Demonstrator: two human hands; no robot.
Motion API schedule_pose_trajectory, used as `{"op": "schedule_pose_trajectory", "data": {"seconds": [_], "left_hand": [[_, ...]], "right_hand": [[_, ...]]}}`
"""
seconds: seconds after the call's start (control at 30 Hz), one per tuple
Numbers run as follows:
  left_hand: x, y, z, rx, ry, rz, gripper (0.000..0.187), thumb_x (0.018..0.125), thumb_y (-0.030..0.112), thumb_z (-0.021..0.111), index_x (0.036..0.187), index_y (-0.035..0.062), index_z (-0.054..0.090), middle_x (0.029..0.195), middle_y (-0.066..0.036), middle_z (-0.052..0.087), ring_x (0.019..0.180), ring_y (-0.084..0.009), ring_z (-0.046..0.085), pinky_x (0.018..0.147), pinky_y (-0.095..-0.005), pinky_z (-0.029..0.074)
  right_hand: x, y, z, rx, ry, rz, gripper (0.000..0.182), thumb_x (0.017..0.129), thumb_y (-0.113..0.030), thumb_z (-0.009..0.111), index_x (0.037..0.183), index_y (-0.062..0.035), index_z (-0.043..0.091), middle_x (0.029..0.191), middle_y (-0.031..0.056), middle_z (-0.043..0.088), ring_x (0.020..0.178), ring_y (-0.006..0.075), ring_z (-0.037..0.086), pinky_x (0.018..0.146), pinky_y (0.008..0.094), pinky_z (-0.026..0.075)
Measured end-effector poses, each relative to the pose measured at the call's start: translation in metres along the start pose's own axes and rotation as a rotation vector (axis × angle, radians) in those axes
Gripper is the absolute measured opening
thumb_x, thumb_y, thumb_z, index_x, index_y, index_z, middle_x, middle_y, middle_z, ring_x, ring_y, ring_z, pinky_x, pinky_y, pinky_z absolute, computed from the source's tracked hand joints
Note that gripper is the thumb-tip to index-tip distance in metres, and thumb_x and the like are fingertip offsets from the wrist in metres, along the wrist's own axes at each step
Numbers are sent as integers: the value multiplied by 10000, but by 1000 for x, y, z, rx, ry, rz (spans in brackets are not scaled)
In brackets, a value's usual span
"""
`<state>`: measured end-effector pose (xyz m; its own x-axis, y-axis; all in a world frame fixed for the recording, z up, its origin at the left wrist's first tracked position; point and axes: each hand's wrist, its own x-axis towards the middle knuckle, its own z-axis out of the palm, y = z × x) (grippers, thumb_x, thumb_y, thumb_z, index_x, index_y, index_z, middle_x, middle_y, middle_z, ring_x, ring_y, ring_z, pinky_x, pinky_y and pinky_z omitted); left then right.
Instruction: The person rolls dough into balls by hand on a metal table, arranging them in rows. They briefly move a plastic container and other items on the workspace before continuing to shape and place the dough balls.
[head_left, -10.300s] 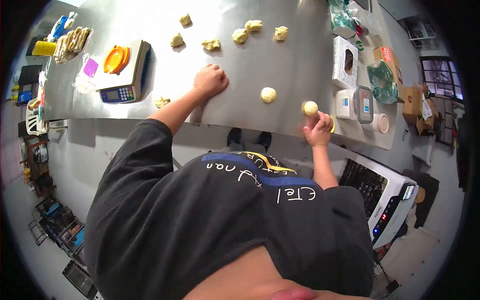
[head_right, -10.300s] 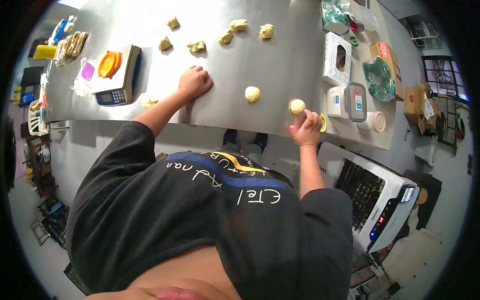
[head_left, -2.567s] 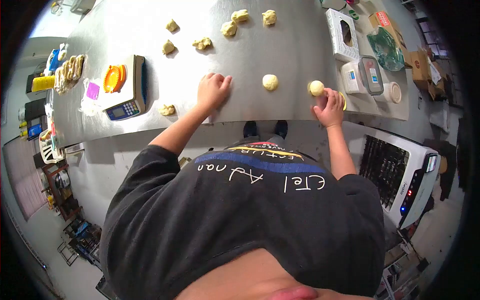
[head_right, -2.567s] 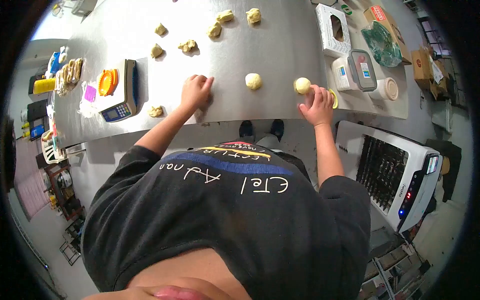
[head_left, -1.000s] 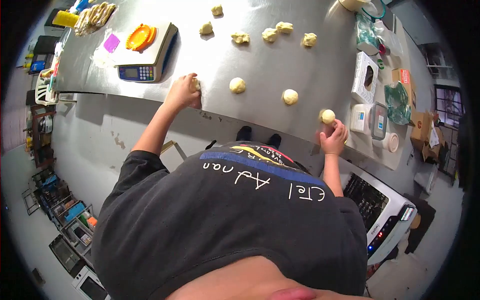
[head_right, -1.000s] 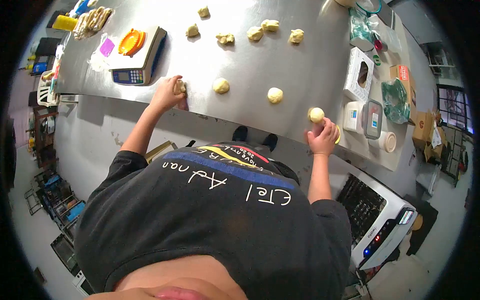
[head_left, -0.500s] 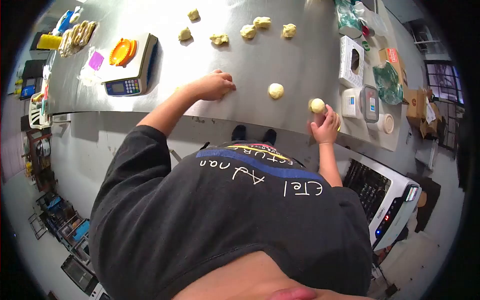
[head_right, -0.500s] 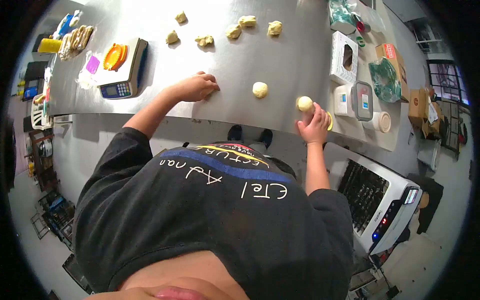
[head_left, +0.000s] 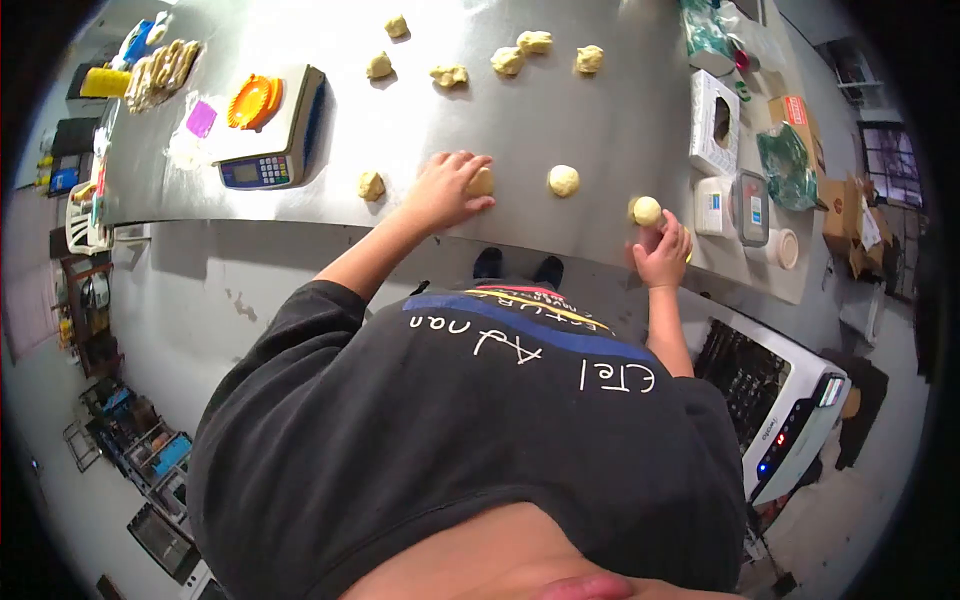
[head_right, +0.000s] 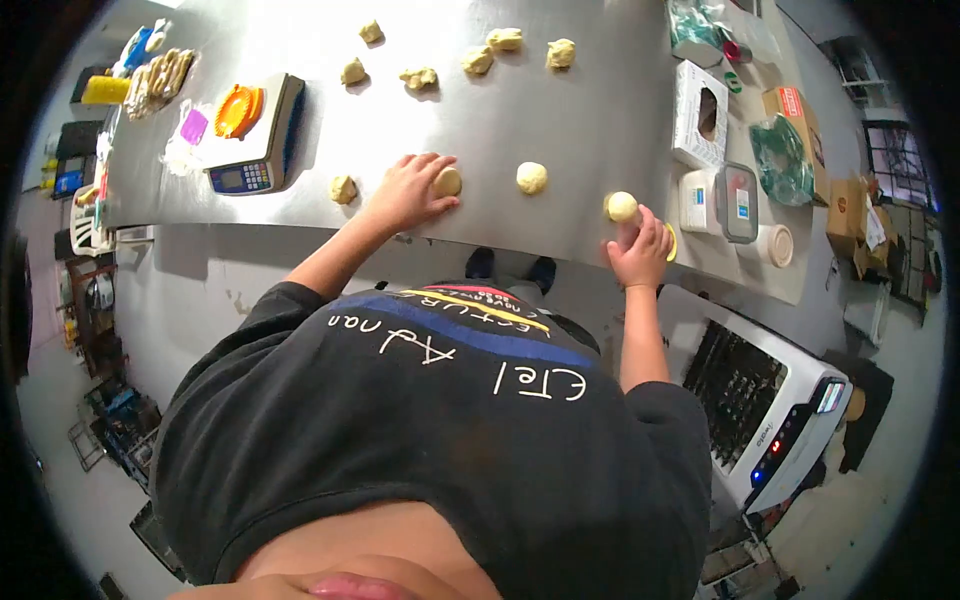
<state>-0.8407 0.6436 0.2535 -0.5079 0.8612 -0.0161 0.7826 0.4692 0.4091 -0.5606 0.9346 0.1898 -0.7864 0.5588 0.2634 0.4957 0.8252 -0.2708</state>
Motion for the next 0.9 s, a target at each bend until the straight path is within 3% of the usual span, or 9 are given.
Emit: {"op": "schedule_pose_trajectory", "data": {"seconds": [0.07, 0.13, 0.2, 0.33, 0.37, 0.53, 0.63, 0.83, 0.9], "left_hand": [[-14, -15, -8, 22, 83, -80, 428, 774, 326, 663, 1144, 122, 593, 1218, -152, 529, 1133, -343, 484, 978, -443, 380], [-36, -48, -5, 280, 363, -234, 356, 789, 330, 652, 1080, 127, 622, 1179, -161, 531, 1123, -340, 464, 990, -448, 339], [-55, -72, -3, 308, 411, -317, 291, 794, 308, 638, 1028, 137, 645, 1144, -177, 515, 1140, -356, 429, 1019, -470, 296], [-56, -99, 9, 194, 507, -225, 205, 814, 257, 615, 847, 55, 621, 957, -145, 564, 992, -318, 483, 893, -450, 364], [-48, -101, 10, 175, 563, -227, 215, 816, 229, 606, 718, 37, 604, 816, -129, 582, 867, -304, 517, 806, -424, 394], [-18, -116, 3, 235, 509, -247, 236, 780, 194, 600, 601, 43, 630, 675, -135, 577, 699, -316, 559, 704, -424, 456], [4, -125, -4, 275, 402, -310, 255, 778, 243, 572, 635, 55, 665, 691, -142, 606, 689, -321, 593, 685, -427, 486], [30, -136, -33, 169, 0, -521, 315, 827, 327, 506, 805, 78, 697, 833, -165, 667, 775, -340, 640, 727, -441, 509], [22, -147, -48, 105, 91, -572, 330, 830, 340, 508, 817, 62, 685, 827, -177, 663, 781, -350, 637, 729, -441, 504]], "right_hand": [[0, -3, -2, 5, 19, -14, 784, 590, -297, 702, 1298, -151, 400, 1110, 90, 521, 1052, 318, 469, 1003, 458, 314], [1, -4, -5, 28, -44, 43, 786, 578, -271, 703, 1296, -152, 403, 1128, 88, 520, 1068, 321, 465, 1009, 457, 311], [0, -2, 1, 32, 29, -10, 778, 574, -259, 694, 1290, -155, 408, 1115, 84, 520, 1065, 317, 465, 1010, 456, 312], [1, -1, 0, 29, 10, 7, 762, 575, -256, 679, 1280, -148, 412, 1103, 82, 518, 1060, 318, 463, 1010, 458, 313], [2, -1, 0, 14, 6, 7, 755, 578, -255, 673, 1277, -142, 412, 1099, 80, 518, 1056, 319, 463, 1009, 459, 314], [2, -1, 1, 31, 22, -32, 730, 587, -268, 662, 1261, -120, 424, 1052, 93, 525, 1027, 319, 474, 1000, 466, 322], [2, 0, 2, 2, 39, -53, 731, 593, -285, 662, 1262, -114, 422, 1043, 93, 529, 1002, 315, 483, 987, 465, 331], [0, 0, 2, -1, 39, -44, 730, 595, -287, 663, 1263, -124, 421, 1037, 89, 529, 1002, 313, 479, 991, 456, 323], [0, 0, 2, 8, 41, -41, 733, 593, -288, 666, 1264, -128, 420, 1039, 87, 528, 1008, 311, 477, 990, 457, 324]]}}
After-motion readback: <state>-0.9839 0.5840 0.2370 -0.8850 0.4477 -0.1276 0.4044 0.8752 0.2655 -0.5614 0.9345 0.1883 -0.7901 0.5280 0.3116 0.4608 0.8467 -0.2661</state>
